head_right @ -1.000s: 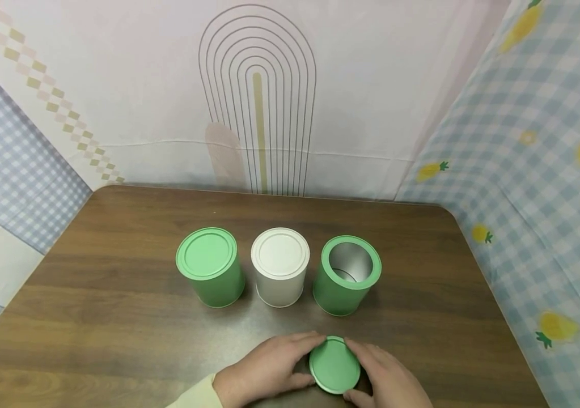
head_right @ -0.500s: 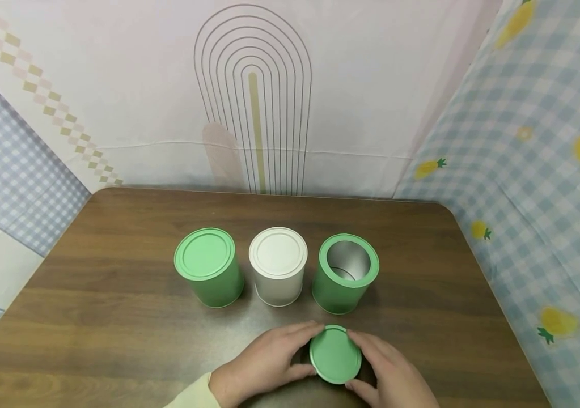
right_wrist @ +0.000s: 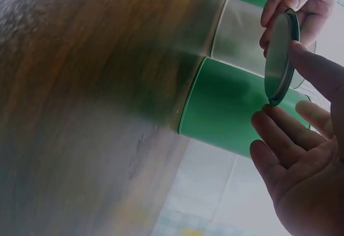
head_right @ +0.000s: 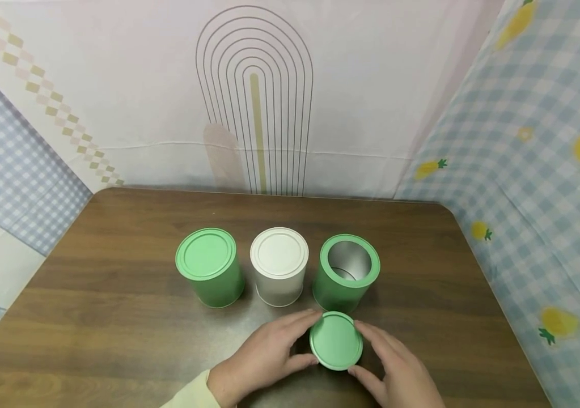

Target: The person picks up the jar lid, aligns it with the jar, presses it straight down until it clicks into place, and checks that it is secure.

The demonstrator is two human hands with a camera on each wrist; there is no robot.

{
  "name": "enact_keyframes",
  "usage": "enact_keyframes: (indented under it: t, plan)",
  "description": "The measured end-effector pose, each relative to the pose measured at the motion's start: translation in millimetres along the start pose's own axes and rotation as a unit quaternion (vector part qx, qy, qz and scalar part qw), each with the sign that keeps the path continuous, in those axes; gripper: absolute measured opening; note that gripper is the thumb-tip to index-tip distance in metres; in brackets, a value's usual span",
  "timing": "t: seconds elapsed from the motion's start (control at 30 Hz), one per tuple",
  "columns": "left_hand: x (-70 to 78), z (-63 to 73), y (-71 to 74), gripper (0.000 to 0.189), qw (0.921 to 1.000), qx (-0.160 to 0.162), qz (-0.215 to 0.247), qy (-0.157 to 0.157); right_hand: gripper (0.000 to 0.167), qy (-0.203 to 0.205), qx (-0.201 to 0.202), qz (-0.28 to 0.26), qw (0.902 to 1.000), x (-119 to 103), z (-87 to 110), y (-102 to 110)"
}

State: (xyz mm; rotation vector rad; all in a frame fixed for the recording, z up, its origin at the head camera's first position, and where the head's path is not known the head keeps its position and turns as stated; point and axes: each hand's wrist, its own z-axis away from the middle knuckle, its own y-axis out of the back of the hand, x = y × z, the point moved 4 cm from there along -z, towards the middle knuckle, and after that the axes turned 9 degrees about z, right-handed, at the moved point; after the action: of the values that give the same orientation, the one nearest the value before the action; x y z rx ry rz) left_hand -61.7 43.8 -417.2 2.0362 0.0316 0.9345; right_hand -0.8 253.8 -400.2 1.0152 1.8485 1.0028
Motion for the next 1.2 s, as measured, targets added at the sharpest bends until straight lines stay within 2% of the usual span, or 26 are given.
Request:
enact_keyframes:
  t: [0.37, 0.57, 0.73, 1.0, 1.2]
  plan:
    - [2.1, -4.3, 7.4, 0.066, 0.9997, 0.023, -0.011, -0.004, 0.093, 0.010, 0.043, -0.023, 0.9988, 0.9, -2.3, 6.7]
    - [3.1, -5.9, 10.0, 0.067, 0.9998, 0.018, 0.004, 0.000, 0.097, 0.000, 0.043, -0.020, 0.9989, 0.5, -1.5, 7.2]
    - [4.2, -6.1, 11.9, 0.067, 0.9998, 0.020, 0.002, -0.001, 0.092, 0.009, 0.051, -0.028, 0.9982, -0.5, -1.7, 8.8]
    - [5.3, -5.3, 13.2, 0.067, 0.9995, 0.030, -0.003, -0.005, 0.086, 0.003, 0.026, -0.017, 0.9995, 0.0, -2.2, 10.4]
    - [6.2, -5.7, 14.5, 0.066, 0.9995, 0.032, 0.005, -0.004, 0.090, 0.005, 0.032, -0.024, 0.9992, -0.5, -3.0, 11.0]
